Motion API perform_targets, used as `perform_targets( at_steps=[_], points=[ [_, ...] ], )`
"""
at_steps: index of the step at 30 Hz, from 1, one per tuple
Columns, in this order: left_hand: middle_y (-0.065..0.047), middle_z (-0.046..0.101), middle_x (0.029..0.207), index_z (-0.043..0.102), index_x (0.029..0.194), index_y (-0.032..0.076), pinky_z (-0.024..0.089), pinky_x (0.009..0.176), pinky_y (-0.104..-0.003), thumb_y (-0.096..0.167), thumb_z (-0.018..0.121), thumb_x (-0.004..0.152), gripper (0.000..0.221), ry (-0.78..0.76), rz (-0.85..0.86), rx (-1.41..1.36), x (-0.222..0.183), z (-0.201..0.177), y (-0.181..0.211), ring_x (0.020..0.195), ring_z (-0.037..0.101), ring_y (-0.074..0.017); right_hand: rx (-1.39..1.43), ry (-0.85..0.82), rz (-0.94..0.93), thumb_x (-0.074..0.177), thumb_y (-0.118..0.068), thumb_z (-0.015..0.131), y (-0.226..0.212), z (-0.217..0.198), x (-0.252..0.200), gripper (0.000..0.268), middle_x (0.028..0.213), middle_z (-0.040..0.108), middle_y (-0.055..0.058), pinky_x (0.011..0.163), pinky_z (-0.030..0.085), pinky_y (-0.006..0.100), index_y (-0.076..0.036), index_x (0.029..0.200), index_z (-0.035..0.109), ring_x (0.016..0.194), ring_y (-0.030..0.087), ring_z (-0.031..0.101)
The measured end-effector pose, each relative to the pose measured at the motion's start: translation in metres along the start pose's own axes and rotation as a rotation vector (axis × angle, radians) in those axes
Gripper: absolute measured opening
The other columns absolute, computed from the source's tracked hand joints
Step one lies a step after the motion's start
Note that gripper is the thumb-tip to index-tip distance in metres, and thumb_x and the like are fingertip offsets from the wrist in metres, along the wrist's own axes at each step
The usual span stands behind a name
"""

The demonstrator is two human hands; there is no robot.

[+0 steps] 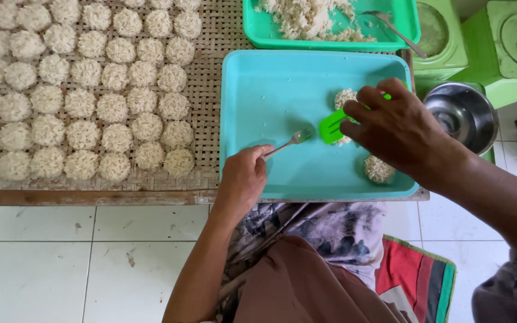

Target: Shape a rice-based mixture into small cakes using a fork, spatula, and mold, then place them on a drying rack.

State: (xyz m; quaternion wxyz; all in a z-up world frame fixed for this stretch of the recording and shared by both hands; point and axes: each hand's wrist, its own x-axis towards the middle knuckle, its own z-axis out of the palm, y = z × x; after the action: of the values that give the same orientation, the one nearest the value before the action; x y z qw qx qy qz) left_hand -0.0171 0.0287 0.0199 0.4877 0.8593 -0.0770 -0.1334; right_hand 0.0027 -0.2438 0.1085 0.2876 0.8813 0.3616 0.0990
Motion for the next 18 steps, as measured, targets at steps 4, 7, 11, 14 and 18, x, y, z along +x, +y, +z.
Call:
perform_targets(
  at_steps=[4, 7, 11, 14, 18],
  points=[
    [-0.016, 0.078, 0.111, 0.069, 0.124, 0.001, 0.052, 0.048, -0.031, 0.003, 0.051, 0.094, 0.035, -0.003, 0.003, 0.010, 0.003, 0.005, 0.000, 0.051, 0.063, -0.0169, -0.021, -0.198, 0.038, 0.083, -0.025, 0.071, 0.016, -0.001, -0.016, 0.017, 0.107, 0.068, -0.011, 0.096, 0.045, 0.035, -0.033, 0.098, 0.070, 0.103, 0.013, 0.064],
    [-0.017, 0.076, 0.119, 0.069, 0.124, 0.001, 0.058, 0.058, -0.031, 0.005, 0.049, 0.095, 0.036, -0.014, -0.010, -0.009, 0.009, 0.012, 0.001, 0.064, 0.072, -0.0198, 0.005, -0.115, 0.178, 0.091, -0.026, 0.068, 0.031, -0.008, -0.032, 0.031, 0.109, 0.070, -0.009, 0.084, 0.055, 0.031, -0.033, 0.121, 0.068, 0.090, 0.012, 0.067],
    [-0.015, 0.074, 0.121, 0.069, 0.124, 0.001, 0.061, 0.083, -0.036, 0.004, 0.050, 0.095, 0.034, 0.023, 0.037, 0.030, 0.021, 0.021, 0.009, 0.095, 0.076, -0.0266, -0.028, -0.228, 0.289, 0.099, -0.028, 0.062, 0.026, 0.007, -0.044, 0.026, 0.098, 0.070, -0.012, 0.078, 0.055, 0.029, -0.034, 0.123, 0.070, 0.082, 0.010, 0.069],
    [-0.015, 0.074, 0.117, 0.070, 0.122, 0.002, 0.060, 0.081, -0.038, 0.003, 0.052, 0.095, 0.033, 0.029, 0.064, 0.084, 0.035, 0.035, 0.008, 0.090, 0.074, -0.0267, -0.002, -0.270, 0.287, 0.097, -0.021, 0.063, 0.021, 0.015, -0.046, 0.021, 0.093, 0.070, -0.008, 0.070, 0.056, 0.029, -0.027, 0.116, 0.069, 0.078, 0.012, 0.070],
    [-0.017, 0.076, 0.107, 0.071, 0.119, 0.001, 0.062, 0.068, -0.038, 0.004, 0.053, 0.096, 0.030, 0.002, 0.099, 0.143, 0.041, 0.040, 0.009, 0.074, 0.074, -0.0254, 0.349, -0.277, 0.288, 0.083, 0.004, 0.064, 0.015, 0.015, -0.045, 0.040, 0.091, 0.074, 0.006, 0.061, 0.062, 0.036, -0.013, 0.119, 0.069, 0.071, 0.022, 0.074]
  ],
)
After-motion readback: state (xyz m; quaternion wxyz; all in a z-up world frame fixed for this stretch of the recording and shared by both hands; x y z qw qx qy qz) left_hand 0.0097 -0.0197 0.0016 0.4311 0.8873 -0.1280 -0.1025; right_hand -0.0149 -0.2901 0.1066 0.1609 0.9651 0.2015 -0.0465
